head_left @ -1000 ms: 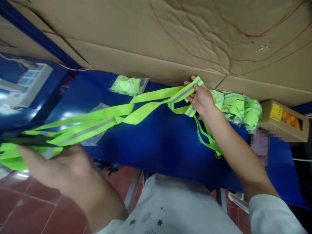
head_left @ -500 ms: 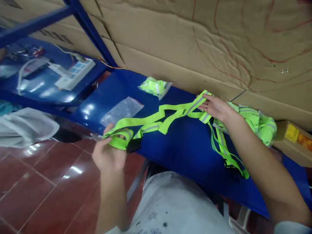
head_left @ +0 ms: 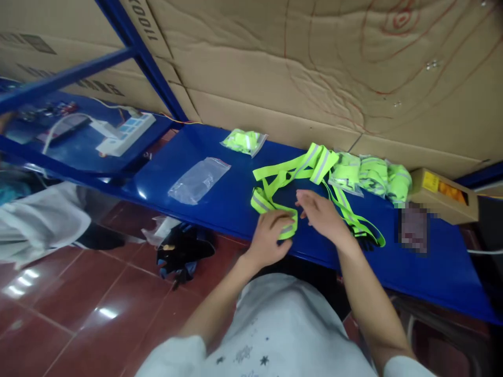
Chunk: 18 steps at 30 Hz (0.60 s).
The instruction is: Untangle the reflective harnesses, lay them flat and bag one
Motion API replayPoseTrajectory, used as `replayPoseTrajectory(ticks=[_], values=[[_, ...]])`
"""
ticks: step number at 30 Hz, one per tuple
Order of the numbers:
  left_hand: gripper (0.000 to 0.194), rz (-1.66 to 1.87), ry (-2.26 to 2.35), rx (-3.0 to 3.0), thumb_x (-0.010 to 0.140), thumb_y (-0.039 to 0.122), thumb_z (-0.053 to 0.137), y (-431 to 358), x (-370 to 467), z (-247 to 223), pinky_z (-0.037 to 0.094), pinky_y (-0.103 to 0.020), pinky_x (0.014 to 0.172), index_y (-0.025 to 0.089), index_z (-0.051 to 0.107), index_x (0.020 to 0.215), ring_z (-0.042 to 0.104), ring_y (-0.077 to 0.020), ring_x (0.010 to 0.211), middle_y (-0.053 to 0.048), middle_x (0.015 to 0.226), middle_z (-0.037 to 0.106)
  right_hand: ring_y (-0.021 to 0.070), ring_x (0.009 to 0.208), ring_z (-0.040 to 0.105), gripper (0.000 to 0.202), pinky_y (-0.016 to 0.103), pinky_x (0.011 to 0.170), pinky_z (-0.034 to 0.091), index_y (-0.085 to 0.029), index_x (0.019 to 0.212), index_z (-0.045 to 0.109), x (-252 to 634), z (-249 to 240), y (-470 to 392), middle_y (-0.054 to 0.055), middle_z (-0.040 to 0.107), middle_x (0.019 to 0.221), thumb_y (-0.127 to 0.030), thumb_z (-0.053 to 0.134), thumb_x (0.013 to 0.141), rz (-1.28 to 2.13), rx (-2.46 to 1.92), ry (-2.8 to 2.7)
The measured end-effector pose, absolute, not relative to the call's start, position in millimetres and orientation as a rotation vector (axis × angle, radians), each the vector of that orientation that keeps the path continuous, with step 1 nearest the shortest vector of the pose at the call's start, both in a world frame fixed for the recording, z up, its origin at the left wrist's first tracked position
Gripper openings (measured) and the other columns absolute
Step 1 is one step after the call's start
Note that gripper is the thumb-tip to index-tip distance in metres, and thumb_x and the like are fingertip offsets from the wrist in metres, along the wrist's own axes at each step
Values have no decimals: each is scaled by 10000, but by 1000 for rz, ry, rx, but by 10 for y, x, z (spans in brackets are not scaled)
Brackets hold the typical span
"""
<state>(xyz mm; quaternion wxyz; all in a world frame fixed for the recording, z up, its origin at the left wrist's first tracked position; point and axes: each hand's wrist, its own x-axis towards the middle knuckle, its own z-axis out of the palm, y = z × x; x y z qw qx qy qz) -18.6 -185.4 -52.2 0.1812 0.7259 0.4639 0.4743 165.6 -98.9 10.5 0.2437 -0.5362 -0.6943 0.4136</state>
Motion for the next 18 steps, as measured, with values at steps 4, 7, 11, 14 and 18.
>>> replayPoseTrajectory(ticks=[4, 7, 11, 14, 18], values=[[502, 1135, 1108, 2251, 867, 104, 607, -1771, 88, -571, 548, -476, 1148, 281, 663, 1333, 621, -309, 1383, -123, 1428, 647, 251, 1109, 772, 527, 389, 922, 624, -251, 1425, 628, 1816, -211, -1327, 122, 748, 1347, -573, 620, 1007, 1105, -1410, -1782], [357, 1117, 977, 2239, 900, 184, 649, -1698, -19, -513, 584, -428, 1109, 249, 700, 1248, 652, -267, 1352, -135, 1409, 663, 251, 1069, 771, 440, 395, 893, 638, -251, 1347, 664, 1936, -359, -1383, 111, 767, 1277, -529, 618, 1010, 1103, -1362, -1735], [168, 1213, 1113, 2150, 1007, 258, 524, -1297, -460, -342, 608, -366, 919, 211, 679, 963, 746, -206, 981, -88, 999, 761, 255, 972, 763, 305, 397, 824, 640, -288, 1257, 704, 1933, -470, -1421, 83, 782, 1190, -457, 618, 1019, 940, -1263, -1873], [283, 1163, 1362, 2098, 936, 360, 660, -735, -817, -214, 546, -402, 1006, 189, 669, 1162, 691, -243, 1110, -112, 1161, 729, 278, 1003, 757, 265, 430, 878, 625, -273, 1213, 710, 1881, -526, -1442, 96, 783, 1188, -411, 554, 1049, 812, -1282, -1912], [737, 753, 1394, 2078, 546, 406, 932, -31, -1109, -158, 556, -345, 826, 188, 687, 1206, 707, -246, 887, -48, 960, 745, 285, 987, 765, 266, 439, 902, 610, -250, 1177, 710, 1921, -569, -1402, 95, 799, 1114, -361, 495, 1066, 769, -1328, -1858]])
